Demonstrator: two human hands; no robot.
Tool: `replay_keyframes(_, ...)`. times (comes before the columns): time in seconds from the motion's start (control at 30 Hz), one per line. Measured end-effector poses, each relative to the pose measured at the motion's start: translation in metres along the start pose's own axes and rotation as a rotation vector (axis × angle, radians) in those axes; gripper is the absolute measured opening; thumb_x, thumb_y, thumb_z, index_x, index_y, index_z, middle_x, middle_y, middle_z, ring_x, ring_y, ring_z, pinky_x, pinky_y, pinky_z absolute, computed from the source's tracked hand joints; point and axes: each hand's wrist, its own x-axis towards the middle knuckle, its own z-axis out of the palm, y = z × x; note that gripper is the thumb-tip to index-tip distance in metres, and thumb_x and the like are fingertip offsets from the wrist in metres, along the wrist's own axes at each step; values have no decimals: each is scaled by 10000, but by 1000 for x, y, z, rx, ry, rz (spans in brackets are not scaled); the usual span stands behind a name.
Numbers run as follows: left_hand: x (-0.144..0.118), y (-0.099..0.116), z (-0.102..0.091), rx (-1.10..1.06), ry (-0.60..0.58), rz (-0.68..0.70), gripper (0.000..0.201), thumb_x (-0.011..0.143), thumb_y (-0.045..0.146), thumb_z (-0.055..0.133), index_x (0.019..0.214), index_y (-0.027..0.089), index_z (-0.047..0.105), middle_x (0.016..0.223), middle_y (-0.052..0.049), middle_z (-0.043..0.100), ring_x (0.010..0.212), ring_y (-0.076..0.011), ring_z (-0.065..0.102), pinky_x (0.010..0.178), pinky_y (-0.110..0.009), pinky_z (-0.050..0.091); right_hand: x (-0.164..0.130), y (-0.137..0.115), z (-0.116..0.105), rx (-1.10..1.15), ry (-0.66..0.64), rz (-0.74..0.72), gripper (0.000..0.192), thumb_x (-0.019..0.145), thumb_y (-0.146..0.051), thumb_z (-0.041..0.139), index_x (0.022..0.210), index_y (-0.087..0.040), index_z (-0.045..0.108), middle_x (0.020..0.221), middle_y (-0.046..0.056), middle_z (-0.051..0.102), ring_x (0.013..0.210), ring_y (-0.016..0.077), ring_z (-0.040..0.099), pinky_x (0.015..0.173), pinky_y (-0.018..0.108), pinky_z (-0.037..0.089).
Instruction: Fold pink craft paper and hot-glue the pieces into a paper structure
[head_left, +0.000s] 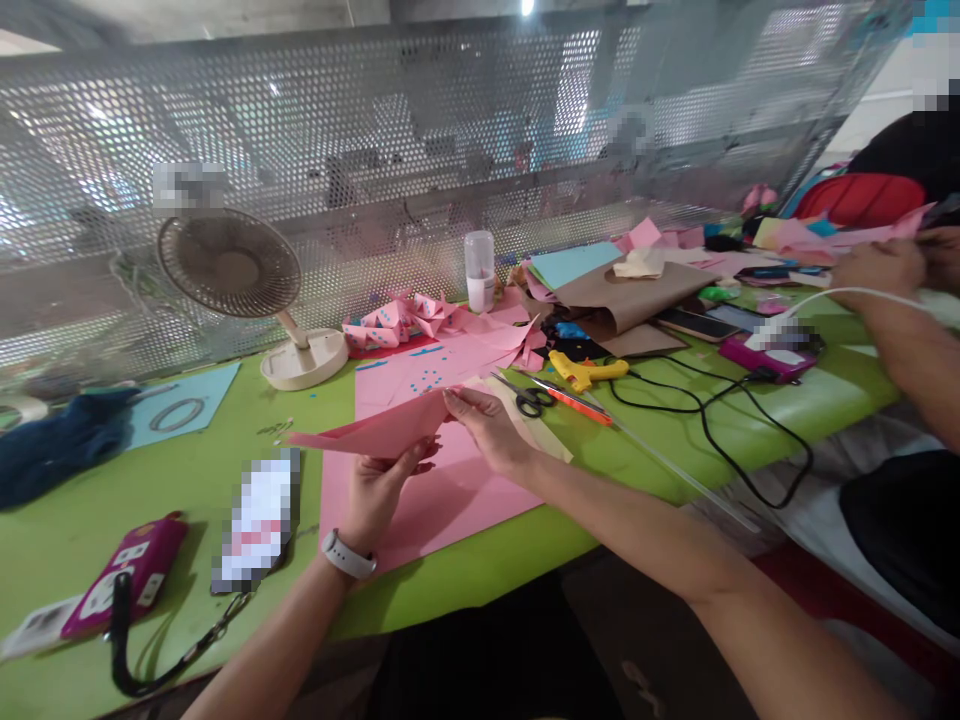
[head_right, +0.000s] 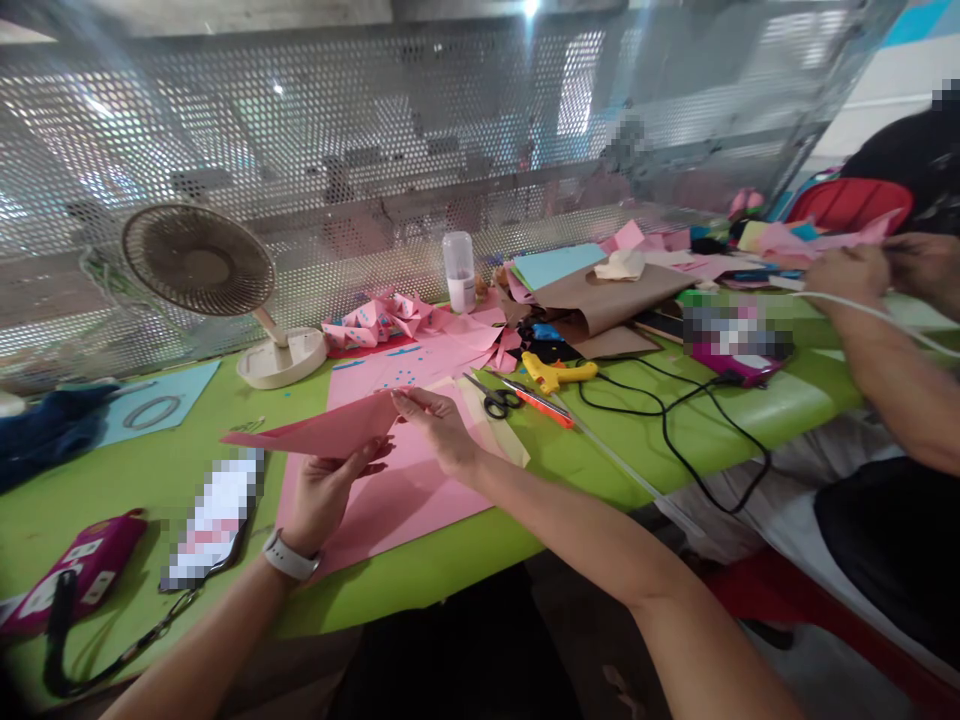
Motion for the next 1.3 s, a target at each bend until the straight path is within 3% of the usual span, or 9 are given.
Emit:
replay_keyframes(0.17,0,0,0,10,-7,-19,388,660,428,824,903,133,753,907,-130,765,859,-290,735,700,-366,618,2,7,-6,23,-10,3,289,765,-478,721,924,-239,755,882,13,686,839,150,563,815,301,429)
replay_keyframes(0.33,0,-1,-2,3,-23,-27,369,678,419,818,912,139,760,910,-125,766,862,-280,735,705,-353,616,5,7,-7,82,-6,7,275,753,-456,743,932,-248,759,918,13,716,835,141,596,815,296,447)
replay_keyframes(0.57,4,-6,-7,-22,-28,-55,332,722,405,796,903,128,767,925,-135,764,874,-254,733,703,-305,610,18,-12,-21,148,277,-7,401,664,-574,762,842,-217,720,754,3,696,705,122,621,678,257,448)
replay_keyframes(0.7,5,-8,-8,-57,-20,-86,322,703,405,810,868,132,768,872,-127,767,876,-263,734,689,-301,606,7,-8,-15,-83,39,222,412,658,-575,766,745,-181,687,693,6,664,623,117,586,604,261,417)
replay_keyframes(0.8,5,-8,-8,-86,-55,-98,333,691,406,816,891,145,763,886,-121,768,882,-266,733,683,-302,603,-1,-1,-6,-228,-66,244,370,625,-517,806,643,-178,658,604,-10,623,573,106,534,599,270,399)
replay_keyframes(1.13,4,-8,-9,-78,-126,-122,423,722,459,775,1011,152,745,1009,-140,752,932,-273,723,729,-323,599,-2,5,-6,-251,-31,204,342,645,-495,800,595,-188,659,576,-6,596,562,110,484,597,293,383)
replay_keyframes(1.3,3,-3,-11,-44,-148,-158,395,695,450,794,929,134,759,879,-145,763,829,-272,738,660,-307,599,-1,5,-8,-244,30,182,347,625,-488,813,574,-191,640,548,-15,565,538,108,466,572,290,367)
